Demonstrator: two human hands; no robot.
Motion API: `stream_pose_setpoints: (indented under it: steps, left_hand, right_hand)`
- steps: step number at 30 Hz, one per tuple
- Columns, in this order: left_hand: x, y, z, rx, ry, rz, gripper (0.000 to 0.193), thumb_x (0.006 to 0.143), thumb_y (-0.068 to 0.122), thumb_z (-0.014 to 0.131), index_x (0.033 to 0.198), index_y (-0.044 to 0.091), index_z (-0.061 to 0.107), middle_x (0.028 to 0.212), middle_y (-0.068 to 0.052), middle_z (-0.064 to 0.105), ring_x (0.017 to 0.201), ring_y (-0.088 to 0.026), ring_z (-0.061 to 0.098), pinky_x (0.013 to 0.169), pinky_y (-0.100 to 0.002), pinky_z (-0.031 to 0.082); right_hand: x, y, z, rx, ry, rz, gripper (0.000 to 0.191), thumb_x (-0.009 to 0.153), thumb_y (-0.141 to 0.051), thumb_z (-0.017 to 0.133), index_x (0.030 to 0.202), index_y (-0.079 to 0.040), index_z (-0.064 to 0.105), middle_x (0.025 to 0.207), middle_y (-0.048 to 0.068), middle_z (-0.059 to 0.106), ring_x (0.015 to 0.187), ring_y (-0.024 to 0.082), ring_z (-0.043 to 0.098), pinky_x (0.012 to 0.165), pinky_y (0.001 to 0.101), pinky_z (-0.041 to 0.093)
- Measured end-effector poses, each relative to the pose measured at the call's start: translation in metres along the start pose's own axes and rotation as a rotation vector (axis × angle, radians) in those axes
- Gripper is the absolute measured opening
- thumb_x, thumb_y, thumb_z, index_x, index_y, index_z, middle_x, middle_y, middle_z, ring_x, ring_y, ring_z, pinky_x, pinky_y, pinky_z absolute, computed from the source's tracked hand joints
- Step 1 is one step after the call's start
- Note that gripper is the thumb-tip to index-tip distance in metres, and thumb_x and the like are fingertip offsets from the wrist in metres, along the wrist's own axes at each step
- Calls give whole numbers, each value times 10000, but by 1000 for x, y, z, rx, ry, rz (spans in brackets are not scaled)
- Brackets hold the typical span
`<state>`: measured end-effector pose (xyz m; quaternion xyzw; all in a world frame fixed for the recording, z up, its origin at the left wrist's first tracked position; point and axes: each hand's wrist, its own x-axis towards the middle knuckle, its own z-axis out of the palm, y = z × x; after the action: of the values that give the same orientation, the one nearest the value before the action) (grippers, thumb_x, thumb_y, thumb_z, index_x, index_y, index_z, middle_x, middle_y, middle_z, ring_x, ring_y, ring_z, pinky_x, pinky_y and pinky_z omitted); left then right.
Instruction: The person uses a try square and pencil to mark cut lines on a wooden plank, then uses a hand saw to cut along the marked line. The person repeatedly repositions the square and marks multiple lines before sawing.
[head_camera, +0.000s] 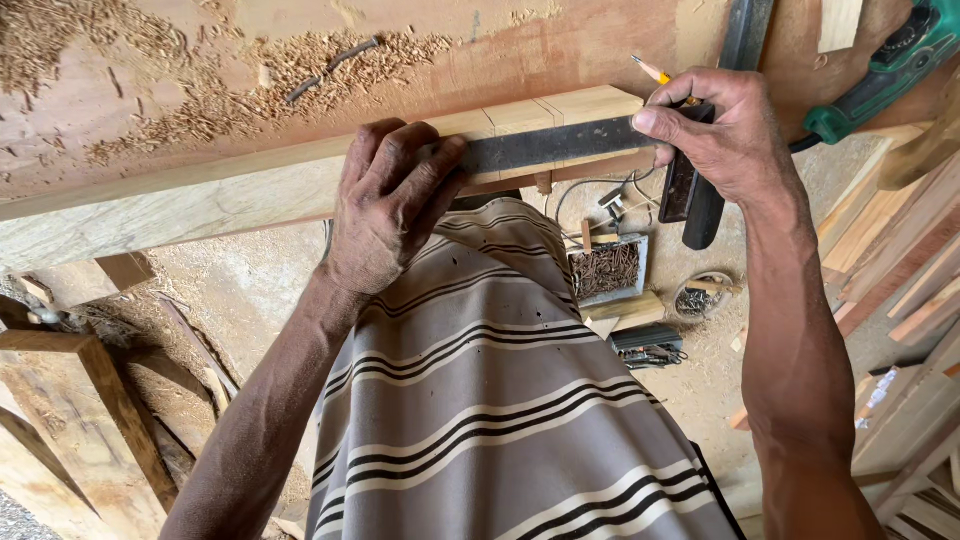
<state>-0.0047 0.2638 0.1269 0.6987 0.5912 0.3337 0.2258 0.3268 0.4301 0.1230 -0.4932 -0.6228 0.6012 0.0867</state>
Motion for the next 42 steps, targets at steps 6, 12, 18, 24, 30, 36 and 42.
stream_pose_setpoints:
  steps: [6,12,18,24,30,36,42]
  left_hand:
    - [-1,0,1,-7,7,14,371,963,120,834,1295,33,693,1254,-135,610,1186,-358,570,1027,-471,527]
    - [-2,3,1,-5,0,-3,364,981,117,834,1307,40,692,1275,-133,601,1213,-359,562,1035,-467,525]
    - [-6,3,1,-13,-1,-6,374,996,127,839,1324,33,686,1292,-133,593,1227,-354,553,1042,-466,523]
    - [-15,-2,8,45,4,34,386,1018,123,830,1359,35,673,1332,-134,576,1264,-351,540,1066,-472,530]
    - [-25,1,32,375,-32,103,400,1052,66,741,1442,63,652,1456,-145,548,1323,-302,544,1106,-401,552]
    - [-32,21,45,423,-122,86,469,1049,106,689,1489,-22,588,1521,-198,493,1375,-324,532,1123,-421,541]
    - [-24,57,64,550,-205,-11,592,1014,136,629,1543,-29,423,1433,-366,456,1312,-485,527,1086,-487,548]
  right_hand:
    - [-1,2,-3,-13,-13,-7,223,1031,-184,814,1045,16,717,846,34,680,704,68,644,637,240,562]
    - [-5,1,-2,-56,-5,-22,218,1048,-179,816,1049,14,713,853,36,677,717,71,649,645,237,563]
    - [-6,5,-3,-34,-30,-55,227,1095,-162,812,1025,24,702,836,44,683,689,61,652,632,215,551]
    - [-8,-2,0,-31,-23,-110,195,1064,-150,784,1051,14,679,928,52,681,737,82,672,646,231,574]
    - [-10,-15,7,-69,-12,-70,182,1068,-149,784,1080,1,682,943,44,676,713,83,672,640,212,579]
    - [-10,-7,4,-76,-5,-62,182,1050,-149,786,1069,-4,678,926,44,669,731,94,669,647,224,567]
    - [-10,10,-2,-42,-25,-56,182,1108,-113,796,1075,31,690,879,62,682,705,77,663,630,202,550]
